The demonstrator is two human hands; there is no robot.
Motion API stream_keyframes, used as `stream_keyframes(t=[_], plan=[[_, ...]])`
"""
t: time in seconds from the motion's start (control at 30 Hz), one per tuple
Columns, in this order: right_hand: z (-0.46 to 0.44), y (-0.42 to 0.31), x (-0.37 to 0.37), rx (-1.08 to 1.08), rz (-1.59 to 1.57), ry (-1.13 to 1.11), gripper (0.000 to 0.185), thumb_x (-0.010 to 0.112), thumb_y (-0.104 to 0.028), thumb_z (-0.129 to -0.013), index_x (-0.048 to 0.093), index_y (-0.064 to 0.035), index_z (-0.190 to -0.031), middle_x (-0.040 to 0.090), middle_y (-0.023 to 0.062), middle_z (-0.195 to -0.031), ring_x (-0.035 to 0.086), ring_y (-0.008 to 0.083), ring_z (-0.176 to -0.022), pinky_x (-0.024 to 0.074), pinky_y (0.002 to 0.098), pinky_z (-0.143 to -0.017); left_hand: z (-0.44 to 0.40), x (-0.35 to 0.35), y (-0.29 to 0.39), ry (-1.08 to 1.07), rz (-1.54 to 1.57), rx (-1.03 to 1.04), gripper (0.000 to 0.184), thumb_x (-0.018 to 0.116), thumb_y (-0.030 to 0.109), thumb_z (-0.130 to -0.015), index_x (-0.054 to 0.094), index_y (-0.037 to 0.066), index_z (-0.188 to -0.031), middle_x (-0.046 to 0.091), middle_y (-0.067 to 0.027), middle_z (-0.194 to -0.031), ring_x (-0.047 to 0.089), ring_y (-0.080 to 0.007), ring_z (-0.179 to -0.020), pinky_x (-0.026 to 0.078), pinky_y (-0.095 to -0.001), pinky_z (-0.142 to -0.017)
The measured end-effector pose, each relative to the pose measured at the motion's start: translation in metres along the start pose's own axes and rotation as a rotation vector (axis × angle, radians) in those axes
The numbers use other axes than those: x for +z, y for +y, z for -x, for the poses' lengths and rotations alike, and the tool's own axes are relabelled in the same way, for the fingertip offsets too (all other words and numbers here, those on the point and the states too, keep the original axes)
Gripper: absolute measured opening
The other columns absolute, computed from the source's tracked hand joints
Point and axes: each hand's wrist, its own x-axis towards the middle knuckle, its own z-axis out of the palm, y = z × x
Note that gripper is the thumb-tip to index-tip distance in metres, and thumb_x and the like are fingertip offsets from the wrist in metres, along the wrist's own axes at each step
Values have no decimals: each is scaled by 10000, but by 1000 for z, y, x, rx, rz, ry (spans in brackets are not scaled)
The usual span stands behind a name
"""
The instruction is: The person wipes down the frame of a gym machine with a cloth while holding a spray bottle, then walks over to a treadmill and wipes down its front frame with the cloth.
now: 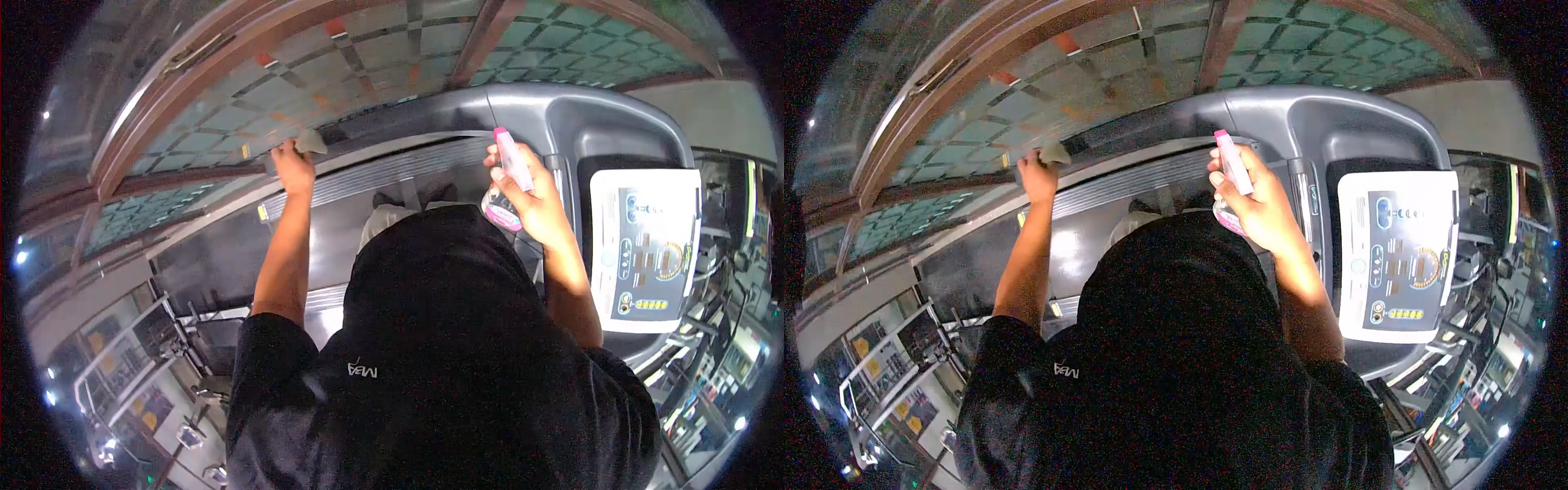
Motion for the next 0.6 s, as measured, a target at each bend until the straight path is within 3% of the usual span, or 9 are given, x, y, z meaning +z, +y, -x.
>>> stream_keyframes(t=[0.07,0.2,0.27,0.37,0.47,0.53,0.6], plan=[[6,0,5,-1,5,34,306,655,-113,-1001,588,-37,-1289,662,35,-1087,643,102,-881,527,279,-801,-5,19,19,16,-40,272,375,700,65,-797,644,44,-1168,633,-205,-1138,573,-412,-1123,490,-482,-969],[9,-5,22,8,-12,69,290,653,-127,-1008,596,-38,-1278,664,37,-1090,642,100,-878,527,282,-801,-10,39,117,-201,48,341,471,659,83,-835,649,47,-1304,643,-170,-1267,559,-382,-1209,456,-489,-1049],[7,-6,33,-7,4,78,291,654,-146,-1012,597,-35,-1275,665,39,-1087,641,101,-873,527,283,-801,-18,91,133,-223,93,471,477,671,80,-844,649,70,-1320,606,-169,-1321,540,-375,-1243,450,-473,-1073],[3,-15,57,0,-6,75,295,654,-187,-1019,598,-34,-1265,665,37,-1075,640,103,-863,525,283,-797,-20,44,176,-315,425,465,489,679,46,-843,651,95,-1329,554,-171,-1387,532,-372,-1274,446,-450,-1097],[-3,-20,78,19,-10,60,307,659,-199,-1015,592,-34,-1264,660,37,-1073,640,105,-854,526,287,-793,-22,38,148,-336,541,496,530,669,-29,-823,659,114,-1334,521,-166,-1423,528,-365,-1299,449,-426,-1109],[-8,-17,87,-18,-19,51,315,656,-185,-1014,588,-29,-1279,659,41,-1081,646,108,-843,528,289,-794,-5,91,101,-441,1219,25,554,645,-80,-795,679,111,-1314,528,-165,-1417,548,-358,-1285,458,-425,-1100],[-9,-17,91,-33,-31,40,320,651,-173,-1017,582,-26,-1293,660,40,-1087,649,108,-841,530,291,-798,-2,82,62,-417,1310,-95,585,619,-122,-761,704,114,-1289,554,-160,-1393,573,-347,-1259,473,-423,-1081]])
